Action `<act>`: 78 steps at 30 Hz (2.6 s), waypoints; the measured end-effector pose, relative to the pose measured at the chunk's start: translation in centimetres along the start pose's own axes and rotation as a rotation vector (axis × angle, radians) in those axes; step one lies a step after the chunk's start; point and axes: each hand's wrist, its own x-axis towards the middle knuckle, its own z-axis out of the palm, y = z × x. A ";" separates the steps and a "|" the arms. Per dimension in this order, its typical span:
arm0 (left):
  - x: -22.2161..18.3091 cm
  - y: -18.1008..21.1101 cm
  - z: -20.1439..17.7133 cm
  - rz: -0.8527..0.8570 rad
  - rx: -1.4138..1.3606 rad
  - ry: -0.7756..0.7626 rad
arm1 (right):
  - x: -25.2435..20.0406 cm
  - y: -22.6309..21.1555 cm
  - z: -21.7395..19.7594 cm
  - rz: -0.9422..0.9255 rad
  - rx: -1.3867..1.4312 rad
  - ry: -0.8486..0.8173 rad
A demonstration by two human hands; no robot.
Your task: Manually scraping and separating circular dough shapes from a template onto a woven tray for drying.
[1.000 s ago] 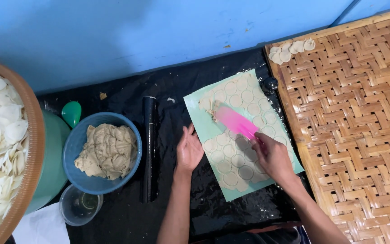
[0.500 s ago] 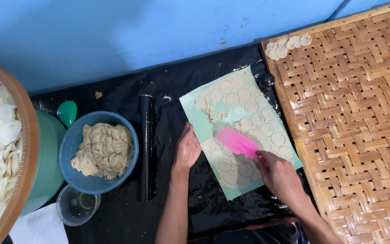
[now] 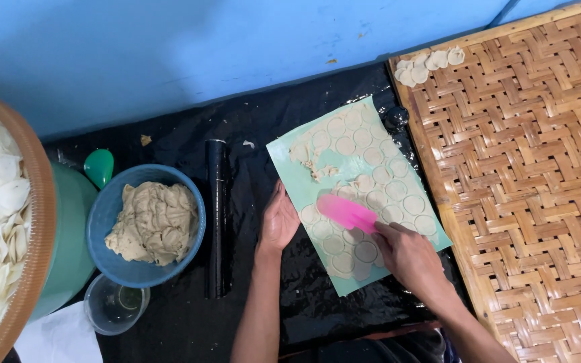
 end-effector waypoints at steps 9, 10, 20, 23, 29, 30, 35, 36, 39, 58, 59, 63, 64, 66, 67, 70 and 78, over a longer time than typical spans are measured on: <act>-0.2 0.3 0.8 -0.014 -0.016 0.010 | 1.0 1.1 0.8 -0.001 0.092 -0.066; -0.2 0.4 0.9 -0.017 -0.017 0.010 | 1.0 1.4 1.0 0.003 0.093 -0.067; -0.2 0.4 1.0 -0.029 -0.029 0.014 | 2.0 5.7 3.4 0.166 0.542 -0.351; 0.0 0.2 0.7 -0.028 -0.027 0.027 | 2.3 6.3 3.7 0.174 0.695 -0.376; 0.0 0.3 0.9 -0.024 -0.038 0.038 | 2.6 4.8 2.3 0.264 0.759 -0.367; 0.0 0.3 0.8 -0.018 -0.045 0.028 | 2.6 4.7 2.1 0.290 0.781 -0.370; 0.0 0.1 0.4 -0.028 -0.048 0.040 | 3.1 5.9 1.9 0.252 0.911 -0.318; 0.1 0.0 0.3 -0.023 -0.038 0.044 | 3.1 6.1 1.8 0.229 0.963 -0.310; -0.1 0.0 0.5 -0.011 -0.034 -0.011 | 4.0 6.4 0.6 0.251 0.944 -0.251; 0.3 -0.7 -0.5 0.029 -0.077 0.027 | 20.9 21.2 -5.4 0.209 0.586 0.447; 0.3 -0.5 0.1 0.025 -0.077 0.032 | 21.1 21.1 -5.7 0.233 0.481 0.439; 0.3 -0.4 0.3 0.030 -0.069 0.016 | 21.3 21.1 -6.0 0.337 0.368 0.406; 0.3 -0.4 0.2 0.026 -0.069 0.018 | 21.0 21.1 -6.1 0.341 0.368 0.405; 0.4 -0.5 0.2 0.010 -0.102 0.037 | 20.6 21.0 -6.3 0.295 0.227 0.486; 0.4 -0.5 0.1 0.008 -0.102 0.036 | 20.4 20.7 -6.5 0.297 0.226 0.486; 0.5 -0.7 -0.6 -0.008 -0.067 0.090 | 19.4 18.8 -7.4 0.310 0.094 0.493; 0.6 -0.5 -0.7 -0.044 0.071 0.086 | 15.0 13.4 -8.8 0.332 -0.091 0.498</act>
